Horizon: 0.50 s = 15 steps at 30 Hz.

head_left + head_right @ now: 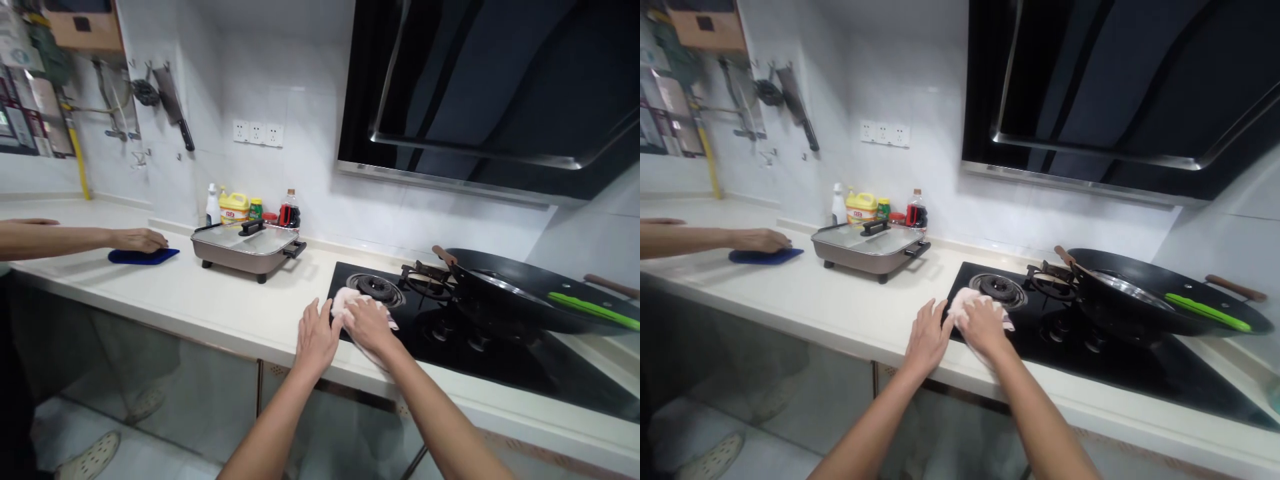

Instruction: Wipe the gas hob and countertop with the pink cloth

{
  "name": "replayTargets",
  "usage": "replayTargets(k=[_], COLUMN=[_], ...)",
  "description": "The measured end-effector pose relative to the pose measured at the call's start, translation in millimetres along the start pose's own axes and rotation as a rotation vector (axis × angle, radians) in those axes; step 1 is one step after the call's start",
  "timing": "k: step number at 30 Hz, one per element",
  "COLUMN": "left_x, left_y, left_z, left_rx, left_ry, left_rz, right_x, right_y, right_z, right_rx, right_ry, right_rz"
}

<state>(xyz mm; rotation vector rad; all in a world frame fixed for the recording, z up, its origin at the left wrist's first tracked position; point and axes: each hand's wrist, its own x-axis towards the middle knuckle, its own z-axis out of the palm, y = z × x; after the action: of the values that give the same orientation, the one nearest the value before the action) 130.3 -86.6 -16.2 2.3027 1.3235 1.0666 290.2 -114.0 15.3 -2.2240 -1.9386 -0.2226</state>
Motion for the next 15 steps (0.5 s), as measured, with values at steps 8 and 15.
replayTargets(k=[8, 15], left_x=[10.4, 12.3], left_y=[-11.4, -18.0], left_z=[-0.4, 7.1], left_rx=[-0.198, -0.283], left_ry=[0.060, 0.200], left_rz=[-0.077, -0.153], right_x=[-7.8, -16.9], right_y=[-70.0, -62.2], right_z=[4.8, 11.0], right_rx=[0.080, 0.073], right_ry=[0.096, 0.181], right_rz=[-0.319, -0.382])
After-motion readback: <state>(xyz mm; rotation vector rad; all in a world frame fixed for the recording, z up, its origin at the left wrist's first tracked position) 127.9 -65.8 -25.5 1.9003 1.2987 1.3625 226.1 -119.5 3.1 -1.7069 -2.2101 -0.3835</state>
